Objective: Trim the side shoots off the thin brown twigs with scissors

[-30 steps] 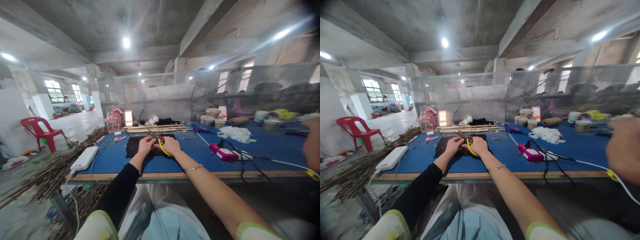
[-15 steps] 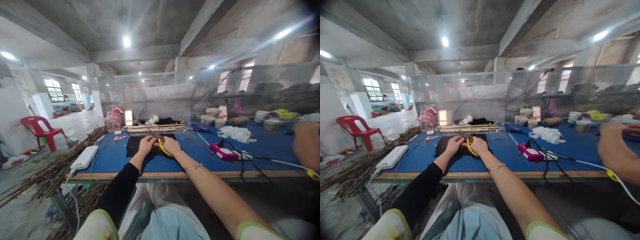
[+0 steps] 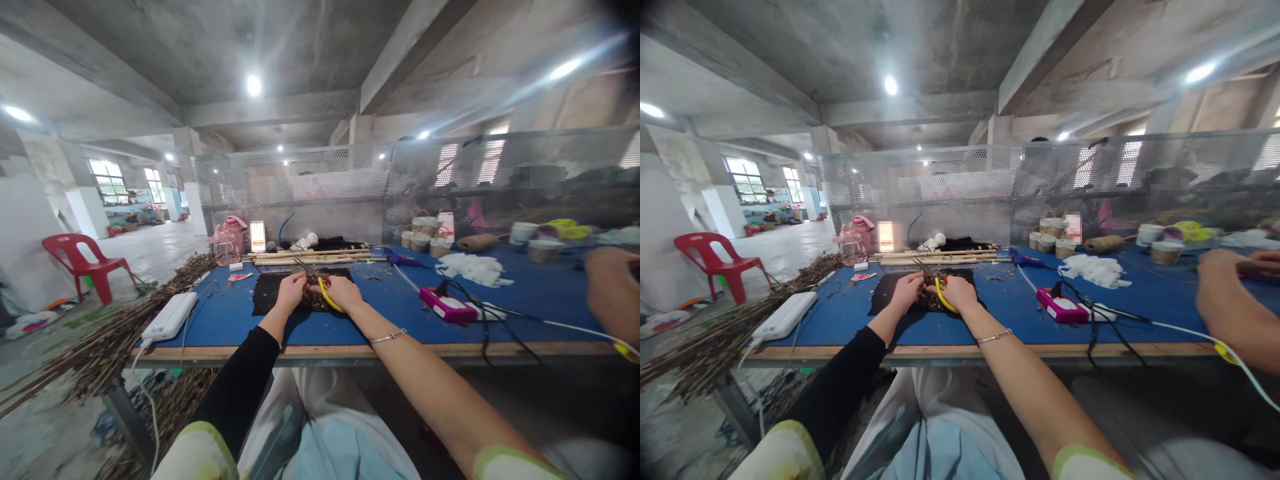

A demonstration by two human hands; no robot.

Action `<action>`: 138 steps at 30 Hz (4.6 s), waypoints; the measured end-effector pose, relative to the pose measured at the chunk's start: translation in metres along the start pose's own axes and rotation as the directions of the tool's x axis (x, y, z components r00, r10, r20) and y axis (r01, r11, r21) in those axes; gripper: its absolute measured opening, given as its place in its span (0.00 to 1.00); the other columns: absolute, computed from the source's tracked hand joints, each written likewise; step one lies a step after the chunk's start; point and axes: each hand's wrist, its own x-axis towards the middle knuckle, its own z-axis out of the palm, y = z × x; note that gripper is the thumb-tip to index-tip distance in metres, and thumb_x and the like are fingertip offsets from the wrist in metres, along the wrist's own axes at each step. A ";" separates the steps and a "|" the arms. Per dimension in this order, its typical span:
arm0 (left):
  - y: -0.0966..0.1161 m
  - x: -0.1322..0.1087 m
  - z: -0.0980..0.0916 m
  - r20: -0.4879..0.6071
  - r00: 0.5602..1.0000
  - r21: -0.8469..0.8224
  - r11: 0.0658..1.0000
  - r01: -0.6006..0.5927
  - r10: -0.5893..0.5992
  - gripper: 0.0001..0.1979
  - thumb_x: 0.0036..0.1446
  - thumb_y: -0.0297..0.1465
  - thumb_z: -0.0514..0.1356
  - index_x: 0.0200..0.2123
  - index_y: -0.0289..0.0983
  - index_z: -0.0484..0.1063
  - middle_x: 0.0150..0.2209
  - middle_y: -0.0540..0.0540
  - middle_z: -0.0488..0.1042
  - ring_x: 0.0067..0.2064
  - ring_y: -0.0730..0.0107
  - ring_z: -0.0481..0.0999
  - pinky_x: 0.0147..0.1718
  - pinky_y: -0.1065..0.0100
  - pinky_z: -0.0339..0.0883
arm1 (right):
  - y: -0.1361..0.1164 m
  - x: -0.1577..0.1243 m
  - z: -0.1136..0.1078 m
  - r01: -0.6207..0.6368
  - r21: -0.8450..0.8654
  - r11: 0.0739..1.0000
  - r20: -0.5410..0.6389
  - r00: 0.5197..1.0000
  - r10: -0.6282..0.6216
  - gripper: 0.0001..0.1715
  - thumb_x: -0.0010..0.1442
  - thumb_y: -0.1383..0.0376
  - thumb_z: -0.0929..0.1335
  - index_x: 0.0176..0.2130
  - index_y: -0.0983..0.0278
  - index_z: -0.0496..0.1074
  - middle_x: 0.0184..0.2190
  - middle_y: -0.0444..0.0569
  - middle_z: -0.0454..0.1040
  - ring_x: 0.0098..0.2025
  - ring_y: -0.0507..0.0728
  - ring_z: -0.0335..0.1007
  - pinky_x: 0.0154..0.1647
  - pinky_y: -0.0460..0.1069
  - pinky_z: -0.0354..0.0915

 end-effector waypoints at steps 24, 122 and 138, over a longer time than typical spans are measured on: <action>0.008 -0.005 0.004 0.052 0.996 -0.148 0.986 0.081 -0.074 0.16 0.44 0.35 0.62 0.35 0.31 0.73 0.29 0.44 0.75 0.21 0.80 0.67 0.18 0.77 0.59 | 0.004 0.000 0.008 0.094 0.015 0.995 -0.098 0.991 -0.092 0.37 0.45 0.38 0.61 0.40 0.65 0.63 0.37 0.55 0.71 0.42 0.61 0.68 0.39 0.50 0.59; 0.002 0.000 0.003 0.016 0.997 0.087 0.993 0.076 -0.077 0.14 0.48 0.38 0.58 0.33 0.33 0.75 0.18 0.49 0.70 0.18 0.79 0.64 0.16 0.77 0.57 | 0.000 0.002 0.005 -0.007 0.059 0.998 0.030 1.000 0.005 0.37 0.46 0.36 0.59 0.39 0.63 0.69 0.36 0.57 0.74 0.40 0.64 0.70 0.36 0.51 0.62; -0.001 0.000 0.001 -0.021 0.998 0.219 0.975 -0.047 0.053 0.16 0.47 0.40 0.57 0.29 0.32 0.76 0.19 0.49 0.71 0.17 0.79 0.62 0.17 0.75 0.57 | 0.000 0.000 0.008 0.060 0.056 0.997 -0.015 0.998 -0.059 0.39 0.45 0.39 0.63 0.42 0.67 0.63 0.40 0.58 0.71 0.44 0.63 0.68 0.40 0.50 0.60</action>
